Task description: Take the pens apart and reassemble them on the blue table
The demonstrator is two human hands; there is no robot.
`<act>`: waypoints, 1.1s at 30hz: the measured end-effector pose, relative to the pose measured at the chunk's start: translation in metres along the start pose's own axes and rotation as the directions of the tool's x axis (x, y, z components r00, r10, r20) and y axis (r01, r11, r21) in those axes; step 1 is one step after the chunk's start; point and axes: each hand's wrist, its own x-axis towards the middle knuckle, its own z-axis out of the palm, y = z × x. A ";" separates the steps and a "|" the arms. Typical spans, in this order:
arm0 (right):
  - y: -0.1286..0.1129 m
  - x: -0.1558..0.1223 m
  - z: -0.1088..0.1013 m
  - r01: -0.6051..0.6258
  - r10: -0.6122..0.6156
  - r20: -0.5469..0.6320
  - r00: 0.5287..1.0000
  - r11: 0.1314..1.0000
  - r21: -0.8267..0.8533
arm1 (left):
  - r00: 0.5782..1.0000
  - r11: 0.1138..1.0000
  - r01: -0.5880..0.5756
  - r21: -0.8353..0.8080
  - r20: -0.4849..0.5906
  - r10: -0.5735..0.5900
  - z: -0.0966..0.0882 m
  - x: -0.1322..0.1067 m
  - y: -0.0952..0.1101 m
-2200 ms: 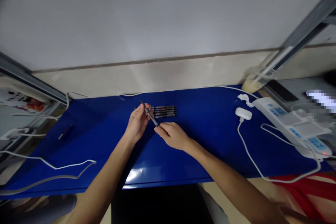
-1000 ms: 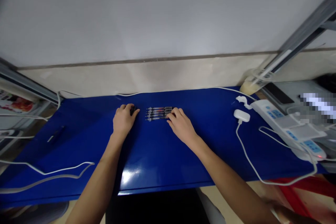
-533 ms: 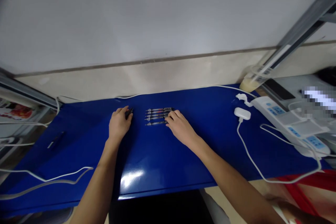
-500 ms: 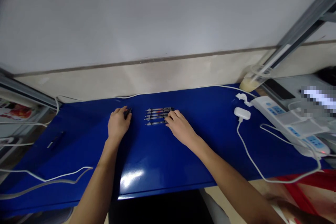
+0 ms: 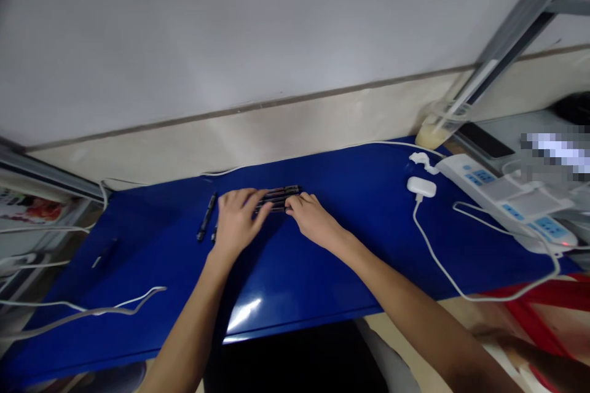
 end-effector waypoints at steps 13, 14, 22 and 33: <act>0.012 0.002 0.001 0.133 -0.138 0.034 0.990 0.985 0.113 | 0.961 0.966 -0.249 0.068 0.141 0.238 0.014 -0.005 0.021; 0.012 0.003 0.000 0.135 -0.138 0.028 0.990 0.986 0.098 | 0.963 0.969 -0.236 0.069 0.150 0.224 0.014 -0.005 0.022; 0.011 -0.002 -0.004 0.232 -0.236 -0.050 0.970 0.969 -0.081 | 0.966 0.993 -0.039 -0.115 0.249 0.067 0.014 -0.008 0.028; 0.006 -0.002 -0.017 -0.155 0.190 -0.107 0.976 0.950 0.273 | 0.961 0.958 0.105 -0.268 0.273 -0.029 0.017 -0.009 0.027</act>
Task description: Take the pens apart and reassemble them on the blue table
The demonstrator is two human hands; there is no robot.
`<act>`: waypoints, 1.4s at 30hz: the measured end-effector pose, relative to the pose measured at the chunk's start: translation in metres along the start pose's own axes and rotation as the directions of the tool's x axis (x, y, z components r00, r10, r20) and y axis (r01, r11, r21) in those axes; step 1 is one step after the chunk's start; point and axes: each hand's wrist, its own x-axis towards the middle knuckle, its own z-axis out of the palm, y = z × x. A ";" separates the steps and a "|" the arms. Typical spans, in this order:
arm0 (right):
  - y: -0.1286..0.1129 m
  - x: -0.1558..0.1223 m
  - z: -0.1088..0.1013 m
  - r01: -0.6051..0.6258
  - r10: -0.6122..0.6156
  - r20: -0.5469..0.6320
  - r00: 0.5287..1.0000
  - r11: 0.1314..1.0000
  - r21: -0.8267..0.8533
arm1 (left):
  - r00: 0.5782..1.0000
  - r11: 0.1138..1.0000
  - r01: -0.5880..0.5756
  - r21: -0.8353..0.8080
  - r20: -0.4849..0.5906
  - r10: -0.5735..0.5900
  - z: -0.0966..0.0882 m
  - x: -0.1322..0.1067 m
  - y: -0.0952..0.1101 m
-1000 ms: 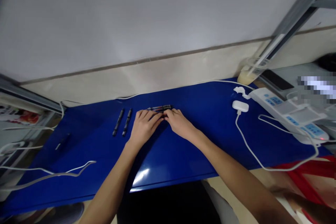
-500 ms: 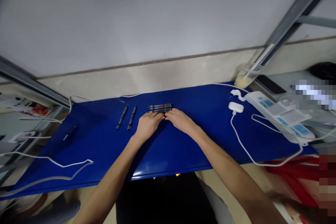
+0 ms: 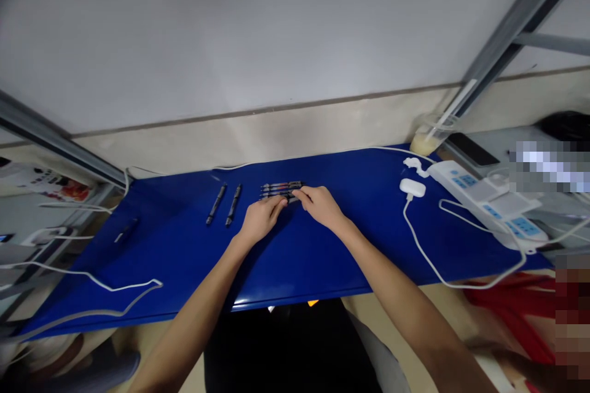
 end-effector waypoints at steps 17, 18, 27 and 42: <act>0.002 0.002 0.001 -0.015 -0.007 0.058 0.998 0.931 0.366 | 1.000 0.998 -0.012 -0.058 0.015 0.013 -0.001 -0.001 -0.001; 0.001 0.002 0.001 -0.004 -0.019 0.062 0.998 0.936 0.353 | 1.000 0.998 -0.022 -0.060 0.014 0.023 -0.001 -0.001 -0.002; -0.002 0.000 0.007 -0.067 0.042 0.093 0.995 0.957 0.281 | 0.979 0.961 -0.201 0.191 0.009 0.203 0.005 0.002 0.000; -0.001 0.001 0.003 -0.034 0.008 0.076 0.997 0.937 0.348 | 0.992 0.996 -0.084 0.038 0.101 0.079 -0.003 -0.002 0.007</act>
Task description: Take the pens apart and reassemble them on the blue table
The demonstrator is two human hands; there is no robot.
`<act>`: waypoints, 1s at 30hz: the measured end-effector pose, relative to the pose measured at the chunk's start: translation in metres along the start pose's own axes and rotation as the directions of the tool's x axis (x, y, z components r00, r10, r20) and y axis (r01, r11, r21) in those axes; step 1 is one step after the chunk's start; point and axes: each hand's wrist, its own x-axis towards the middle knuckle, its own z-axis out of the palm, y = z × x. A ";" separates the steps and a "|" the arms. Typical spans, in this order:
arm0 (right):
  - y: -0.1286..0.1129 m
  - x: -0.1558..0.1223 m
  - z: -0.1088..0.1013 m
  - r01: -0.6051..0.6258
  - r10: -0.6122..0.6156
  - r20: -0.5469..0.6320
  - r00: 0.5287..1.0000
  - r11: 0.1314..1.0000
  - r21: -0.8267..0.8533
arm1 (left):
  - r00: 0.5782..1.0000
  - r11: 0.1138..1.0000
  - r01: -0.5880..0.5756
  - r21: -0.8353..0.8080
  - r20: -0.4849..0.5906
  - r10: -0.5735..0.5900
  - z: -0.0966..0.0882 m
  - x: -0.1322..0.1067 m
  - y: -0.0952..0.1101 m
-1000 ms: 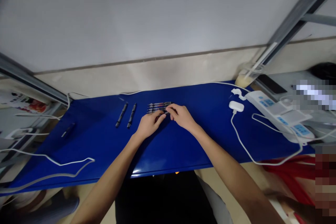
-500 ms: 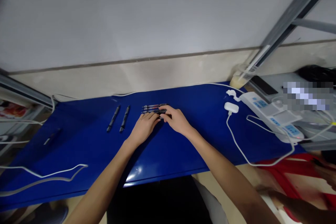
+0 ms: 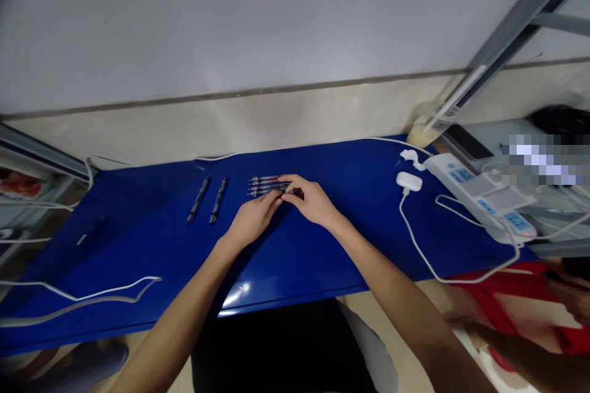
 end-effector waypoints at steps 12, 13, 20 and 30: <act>0.007 0.001 0.000 -0.007 0.007 -0.026 1.000 1.000 0.011 | 0.999 0.999 0.039 0.009 0.017 -0.040 -0.002 0.000 0.002; 0.007 0.002 -0.001 0.017 -0.016 -0.026 1.000 0.999 0.032 | 0.998 0.998 0.055 0.012 0.012 -0.055 -0.001 0.000 0.001; 0.003 0.001 -0.002 -0.007 0.008 0.023 1.000 1.000 -0.024 | 0.997 0.997 0.072 0.017 -0.011 -0.072 0.001 0.001 0.000; -0.003 0.001 -0.010 -0.080 0.084 -0.155 0.984 0.996 0.032 | 0.952 0.965 0.264 0.002 -0.159 -0.260 -0.002 0.000 0.000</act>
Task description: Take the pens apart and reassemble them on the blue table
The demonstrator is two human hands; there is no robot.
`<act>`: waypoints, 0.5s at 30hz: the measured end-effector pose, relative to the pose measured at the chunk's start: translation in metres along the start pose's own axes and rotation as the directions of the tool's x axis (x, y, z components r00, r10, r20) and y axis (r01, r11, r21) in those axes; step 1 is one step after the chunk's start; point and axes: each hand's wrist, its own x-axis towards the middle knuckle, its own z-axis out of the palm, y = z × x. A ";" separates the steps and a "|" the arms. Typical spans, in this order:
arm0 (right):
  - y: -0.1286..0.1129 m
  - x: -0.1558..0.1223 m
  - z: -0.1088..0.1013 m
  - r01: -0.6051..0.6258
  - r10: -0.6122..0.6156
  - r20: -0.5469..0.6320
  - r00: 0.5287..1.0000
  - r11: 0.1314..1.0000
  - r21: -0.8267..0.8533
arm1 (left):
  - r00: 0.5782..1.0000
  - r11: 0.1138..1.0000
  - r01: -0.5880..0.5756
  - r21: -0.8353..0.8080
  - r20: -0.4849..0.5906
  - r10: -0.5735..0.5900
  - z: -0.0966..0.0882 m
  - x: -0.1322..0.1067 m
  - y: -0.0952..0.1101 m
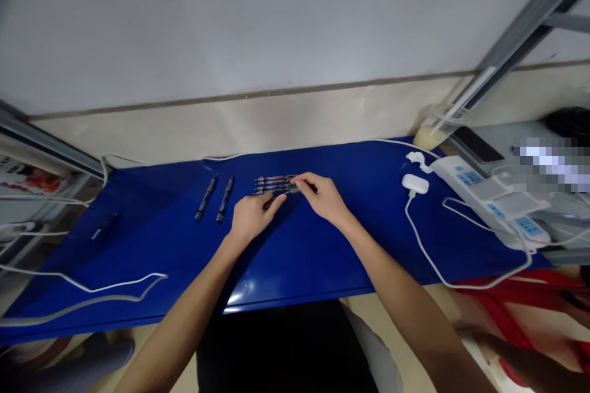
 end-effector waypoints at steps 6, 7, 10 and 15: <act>0.013 0.009 -0.020 -0.032 0.037 -0.249 0.968 0.999 0.024 | 0.998 0.992 0.023 -0.125 -0.061 -0.031 -0.001 0.001 -0.001; 0.017 0.010 -0.023 -0.036 0.025 -0.291 0.956 0.999 -0.032 | 0.997 0.991 0.026 -0.130 -0.066 -0.035 -0.001 0.001 -0.001; 0.030 0.012 -0.026 -0.061 -0.028 -0.320 0.947 0.962 -0.266 | 0.997 0.991 0.026 -0.131 -0.071 -0.035 -0.001 0.000 0.000; 0.042 0.012 -0.022 -0.012 -0.081 -0.176 0.981 0.882 -0.471 | 0.998 0.992 0.015 -0.128 -0.052 -0.022 0.000 0.000 0.001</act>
